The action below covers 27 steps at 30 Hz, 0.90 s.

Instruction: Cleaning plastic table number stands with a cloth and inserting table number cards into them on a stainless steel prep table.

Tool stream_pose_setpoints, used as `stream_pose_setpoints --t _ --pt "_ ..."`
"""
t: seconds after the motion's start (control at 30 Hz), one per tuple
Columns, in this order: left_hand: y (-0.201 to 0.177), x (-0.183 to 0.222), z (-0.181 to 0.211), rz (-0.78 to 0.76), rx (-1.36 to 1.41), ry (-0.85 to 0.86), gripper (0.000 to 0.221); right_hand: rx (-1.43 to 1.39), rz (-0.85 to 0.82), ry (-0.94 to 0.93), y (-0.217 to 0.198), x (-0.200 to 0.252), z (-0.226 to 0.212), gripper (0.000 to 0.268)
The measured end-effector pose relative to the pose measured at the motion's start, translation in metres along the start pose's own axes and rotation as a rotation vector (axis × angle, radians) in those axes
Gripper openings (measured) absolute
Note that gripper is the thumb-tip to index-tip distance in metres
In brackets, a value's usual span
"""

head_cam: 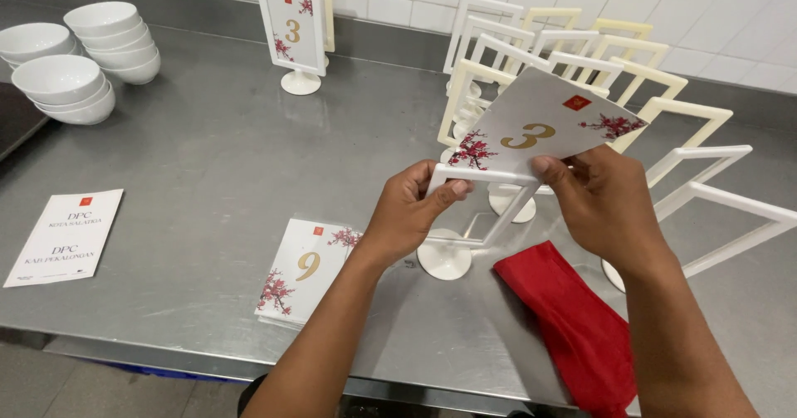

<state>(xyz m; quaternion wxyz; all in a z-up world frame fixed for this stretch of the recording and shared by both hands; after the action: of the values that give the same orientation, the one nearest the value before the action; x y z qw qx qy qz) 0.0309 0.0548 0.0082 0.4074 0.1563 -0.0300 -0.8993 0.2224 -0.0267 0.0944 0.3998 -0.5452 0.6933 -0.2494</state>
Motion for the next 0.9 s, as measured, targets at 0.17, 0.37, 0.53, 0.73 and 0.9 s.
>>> stream_pose_setpoints --t 0.17,0.37,0.53,0.73,0.9 --pt "-0.001 0.001 0.000 0.004 -0.033 0.034 0.024 -0.012 0.022 0.025 0.006 0.002 0.003 0.027" --pt "-0.003 0.004 -0.001 0.014 -0.082 0.069 0.027 0.008 -0.111 0.101 0.013 0.000 -0.001 0.028" --pt "-0.001 0.005 -0.001 0.022 -0.157 0.035 0.020 -0.001 -0.140 0.148 0.009 0.001 -0.011 0.033" --pt "-0.002 0.004 -0.004 0.035 -0.133 -0.004 0.024 -0.200 0.118 -0.361 -0.003 0.005 -0.020 0.064" --pt "-0.003 0.004 -0.006 0.023 -0.103 -0.017 0.022 0.041 0.186 -0.408 -0.008 0.007 -0.024 0.074"
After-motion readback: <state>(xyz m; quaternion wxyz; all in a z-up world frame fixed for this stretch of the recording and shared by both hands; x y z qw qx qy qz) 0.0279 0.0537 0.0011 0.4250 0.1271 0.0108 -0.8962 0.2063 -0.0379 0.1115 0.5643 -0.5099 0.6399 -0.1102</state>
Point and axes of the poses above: each hand's wrist, its own x-axis away from the middle knuckle, its own y-axis out of the palm, z = x × y, the point moved 6 cm from there along -x, towards the middle knuckle, and after that the axes turned 11 degrees about -z, right-handed, at the moved point
